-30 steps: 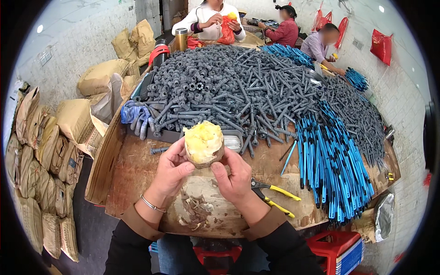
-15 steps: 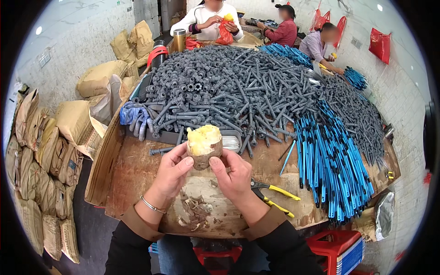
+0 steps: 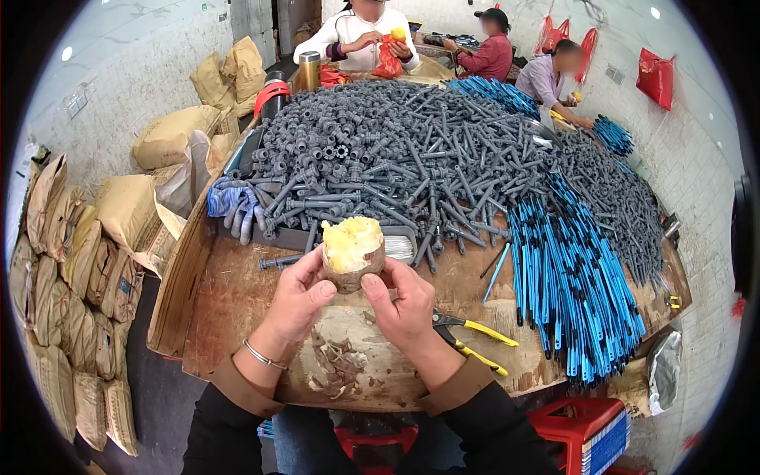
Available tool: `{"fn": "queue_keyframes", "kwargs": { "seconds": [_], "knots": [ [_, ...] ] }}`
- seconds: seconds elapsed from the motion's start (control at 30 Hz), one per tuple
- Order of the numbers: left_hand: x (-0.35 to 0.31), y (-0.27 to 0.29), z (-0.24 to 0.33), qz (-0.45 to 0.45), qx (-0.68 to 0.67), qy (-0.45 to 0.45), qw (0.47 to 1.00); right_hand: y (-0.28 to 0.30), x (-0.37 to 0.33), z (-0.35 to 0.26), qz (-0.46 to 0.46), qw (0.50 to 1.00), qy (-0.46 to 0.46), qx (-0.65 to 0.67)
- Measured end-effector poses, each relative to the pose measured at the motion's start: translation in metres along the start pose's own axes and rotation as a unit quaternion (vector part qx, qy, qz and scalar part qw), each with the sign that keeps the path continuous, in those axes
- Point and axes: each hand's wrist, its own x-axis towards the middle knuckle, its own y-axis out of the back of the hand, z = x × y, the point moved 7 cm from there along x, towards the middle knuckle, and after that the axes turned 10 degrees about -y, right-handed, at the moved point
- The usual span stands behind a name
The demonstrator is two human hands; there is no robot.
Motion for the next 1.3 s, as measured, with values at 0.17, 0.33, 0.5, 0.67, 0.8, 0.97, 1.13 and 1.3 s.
{"fn": "queue_keyframes", "kwargs": {
  "seconds": [0.17,0.33,0.5,0.67,0.8,0.97,1.13,1.3],
  "knots": [
    [0.0,0.0,0.001,0.001,0.015,-0.005,1.0,-0.001,0.0,-0.001,-0.007,1.0,0.015,-0.016],
    [0.001,0.003,0.004,0.007,0.016,-0.008,1.0,-0.003,-0.002,-0.006,-0.018,0.999,0.025,-0.024],
    [0.0,0.002,0.005,0.017,0.024,-0.009,1.0,-0.005,-0.002,-0.008,-0.027,0.999,0.022,-0.017],
    [0.0,0.003,0.002,0.019,0.018,-0.005,1.0,-0.004,-0.002,-0.006,-0.028,0.999,0.017,-0.018],
    [-0.001,0.005,0.003,0.02,0.011,-0.012,1.0,-0.005,-0.003,-0.01,-0.002,0.999,0.05,-0.011],
    [0.0,0.005,0.005,0.022,0.004,-0.02,1.0,-0.003,-0.003,-0.01,-0.01,0.999,0.053,-0.002],
    [-0.002,0.004,0.005,0.032,0.0,-0.018,0.999,-0.005,-0.002,-0.013,-0.02,0.998,0.061,-0.01],
    [-0.001,0.002,0.007,0.029,-0.017,-0.012,0.999,-0.004,-0.002,-0.013,-0.015,0.998,0.061,0.009]
  ]
}}
